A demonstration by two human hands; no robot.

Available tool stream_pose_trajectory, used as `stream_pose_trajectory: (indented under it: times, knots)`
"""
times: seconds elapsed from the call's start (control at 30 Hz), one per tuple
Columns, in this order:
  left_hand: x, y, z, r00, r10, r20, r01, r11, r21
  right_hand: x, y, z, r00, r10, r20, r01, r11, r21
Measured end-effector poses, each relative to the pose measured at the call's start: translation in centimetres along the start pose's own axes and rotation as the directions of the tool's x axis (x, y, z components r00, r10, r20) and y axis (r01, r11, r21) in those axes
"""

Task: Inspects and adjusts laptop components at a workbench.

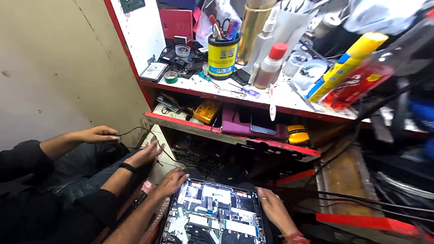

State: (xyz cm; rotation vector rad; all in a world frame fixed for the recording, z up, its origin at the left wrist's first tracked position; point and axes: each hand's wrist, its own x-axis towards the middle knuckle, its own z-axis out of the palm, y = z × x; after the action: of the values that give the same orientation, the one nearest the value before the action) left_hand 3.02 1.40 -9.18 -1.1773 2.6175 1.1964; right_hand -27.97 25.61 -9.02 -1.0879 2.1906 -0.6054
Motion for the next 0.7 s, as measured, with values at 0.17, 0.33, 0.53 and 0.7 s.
stream_pose_trajectory:
  times: [0.17,0.33,0.53,0.7]
  knots:
    - [-0.2,0.1,-0.5,0.998,-0.012,0.062,0.010,0.999,0.035,2.2,-1.5,0.4,0.984,-0.019,0.179,0.067,0.962,-0.265]
    - [-0.2,0.5,-1.3,0.997,-0.018,0.080,0.015,0.999,0.038,2.3,-2.2,0.0,0.988,-0.019,0.153,0.068,0.943,-0.327]
    - [-1.1,1.0,-2.9,0.999,0.040,0.000,-0.040,0.999,-0.002,1.3,-3.8,-1.6,0.998,-0.028,0.047,0.039,0.966,-0.256]
    - [-2.0,2.9,-5.3,0.995,-0.035,0.090,0.044,0.994,-0.101,0.0,-6.2,-3.0,0.998,0.036,0.047,-0.023,0.969,-0.247]
